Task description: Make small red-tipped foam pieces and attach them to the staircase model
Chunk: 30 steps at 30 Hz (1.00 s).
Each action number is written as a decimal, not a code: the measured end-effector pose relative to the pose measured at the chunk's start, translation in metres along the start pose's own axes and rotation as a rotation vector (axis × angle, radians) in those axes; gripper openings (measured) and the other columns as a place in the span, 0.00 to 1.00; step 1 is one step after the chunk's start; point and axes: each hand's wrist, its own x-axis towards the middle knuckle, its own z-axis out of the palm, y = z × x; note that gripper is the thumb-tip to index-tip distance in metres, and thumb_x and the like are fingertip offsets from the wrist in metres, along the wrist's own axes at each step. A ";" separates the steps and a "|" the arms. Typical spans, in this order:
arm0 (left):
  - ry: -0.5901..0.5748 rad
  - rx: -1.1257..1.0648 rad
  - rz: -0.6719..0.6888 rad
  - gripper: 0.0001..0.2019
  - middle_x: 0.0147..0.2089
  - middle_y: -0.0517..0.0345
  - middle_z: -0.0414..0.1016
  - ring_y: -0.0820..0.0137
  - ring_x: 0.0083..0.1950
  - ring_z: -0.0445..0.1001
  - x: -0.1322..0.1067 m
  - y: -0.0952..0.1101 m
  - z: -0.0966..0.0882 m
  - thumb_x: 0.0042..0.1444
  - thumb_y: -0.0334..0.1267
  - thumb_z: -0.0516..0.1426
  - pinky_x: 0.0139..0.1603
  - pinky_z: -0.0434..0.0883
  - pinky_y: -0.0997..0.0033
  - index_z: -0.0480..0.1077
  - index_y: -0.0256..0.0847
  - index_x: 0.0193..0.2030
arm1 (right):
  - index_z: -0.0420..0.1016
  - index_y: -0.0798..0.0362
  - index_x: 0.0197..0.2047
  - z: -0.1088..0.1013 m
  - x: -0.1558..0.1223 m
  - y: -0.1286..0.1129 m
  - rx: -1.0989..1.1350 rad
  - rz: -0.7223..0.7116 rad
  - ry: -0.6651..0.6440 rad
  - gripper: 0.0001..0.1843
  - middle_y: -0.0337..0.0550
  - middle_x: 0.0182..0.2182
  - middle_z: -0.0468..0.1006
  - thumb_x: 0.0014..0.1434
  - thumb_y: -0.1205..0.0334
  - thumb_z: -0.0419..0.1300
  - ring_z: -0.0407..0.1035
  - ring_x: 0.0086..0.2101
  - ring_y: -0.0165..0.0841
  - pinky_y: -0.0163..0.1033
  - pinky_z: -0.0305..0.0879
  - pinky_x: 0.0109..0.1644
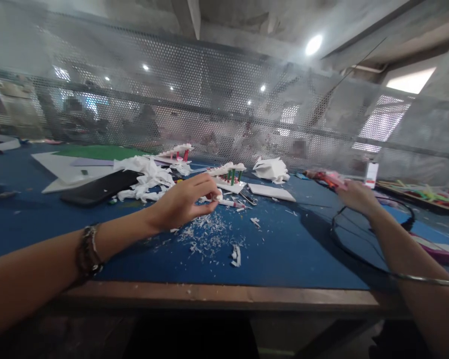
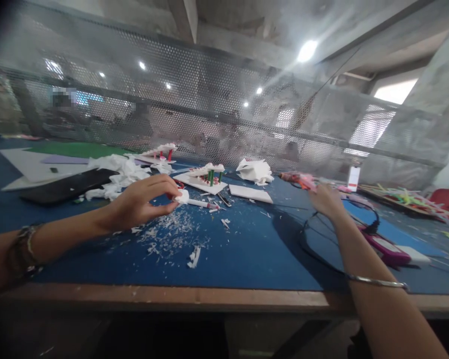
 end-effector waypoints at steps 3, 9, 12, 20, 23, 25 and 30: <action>0.065 0.008 0.009 0.02 0.31 0.57 0.68 0.75 0.32 0.67 0.002 -0.001 -0.004 0.52 0.29 0.52 0.34 0.67 0.75 0.64 0.37 0.33 | 0.57 0.50 0.15 0.006 0.014 -0.034 -0.090 0.093 0.040 0.15 0.34 0.10 0.55 0.46 0.69 0.59 0.46 0.14 0.23 0.38 0.43 0.22; 0.127 0.276 0.146 0.03 0.34 0.53 0.71 0.72 0.37 0.70 0.002 -0.005 -0.014 0.53 0.30 0.52 0.36 0.69 0.74 0.64 0.35 0.35 | 0.57 0.49 0.24 0.036 0.018 -0.118 -0.108 0.099 0.034 0.09 0.35 0.17 0.59 0.47 0.59 0.56 0.53 0.18 0.26 0.35 0.45 0.22; 0.139 0.438 0.204 0.04 0.34 0.53 0.73 0.72 0.38 0.72 0.000 -0.005 -0.017 0.54 0.32 0.51 0.38 0.69 0.74 0.65 0.35 0.36 | 0.59 0.52 0.30 0.044 0.004 -0.150 -0.114 -0.016 -0.034 0.11 0.38 0.21 0.62 0.48 0.53 0.53 0.56 0.21 0.29 0.36 0.50 0.24; 0.169 0.488 0.225 0.03 0.32 0.53 0.75 0.71 0.35 0.73 0.002 0.001 -0.019 0.52 0.31 0.54 0.34 0.70 0.75 0.66 0.34 0.33 | 0.63 0.57 0.41 0.049 -0.017 -0.165 -0.207 -0.142 -0.085 0.24 0.47 0.28 0.69 0.50 0.46 0.51 0.63 0.27 0.36 0.40 0.57 0.28; 0.176 0.468 0.227 0.03 0.31 0.54 0.75 0.72 0.34 0.73 0.002 0.003 -0.017 0.52 0.32 0.55 0.33 0.70 0.75 0.66 0.35 0.33 | 0.62 0.58 0.44 0.051 -0.017 -0.164 -0.228 -0.186 -0.065 0.23 0.52 0.32 0.71 0.52 0.48 0.50 0.65 0.30 0.39 0.42 0.59 0.31; 0.174 0.460 0.221 0.03 0.31 0.55 0.75 0.72 0.34 0.73 0.001 0.004 -0.017 0.52 0.32 0.54 0.32 0.69 0.75 0.66 0.35 0.32 | 0.62 0.58 0.45 0.052 -0.018 -0.164 -0.227 -0.210 -0.073 0.22 0.53 0.34 0.72 0.53 0.50 0.49 0.66 0.31 0.39 0.42 0.60 0.31; 0.157 0.442 0.207 0.03 0.32 0.55 0.75 0.73 0.34 0.73 -0.001 0.004 -0.016 0.53 0.33 0.54 0.32 0.69 0.76 0.66 0.35 0.33 | 0.62 0.58 0.45 0.054 -0.019 -0.162 -0.224 -0.228 -0.088 0.20 0.55 0.38 0.72 0.54 0.53 0.50 0.67 0.35 0.41 0.43 0.62 0.32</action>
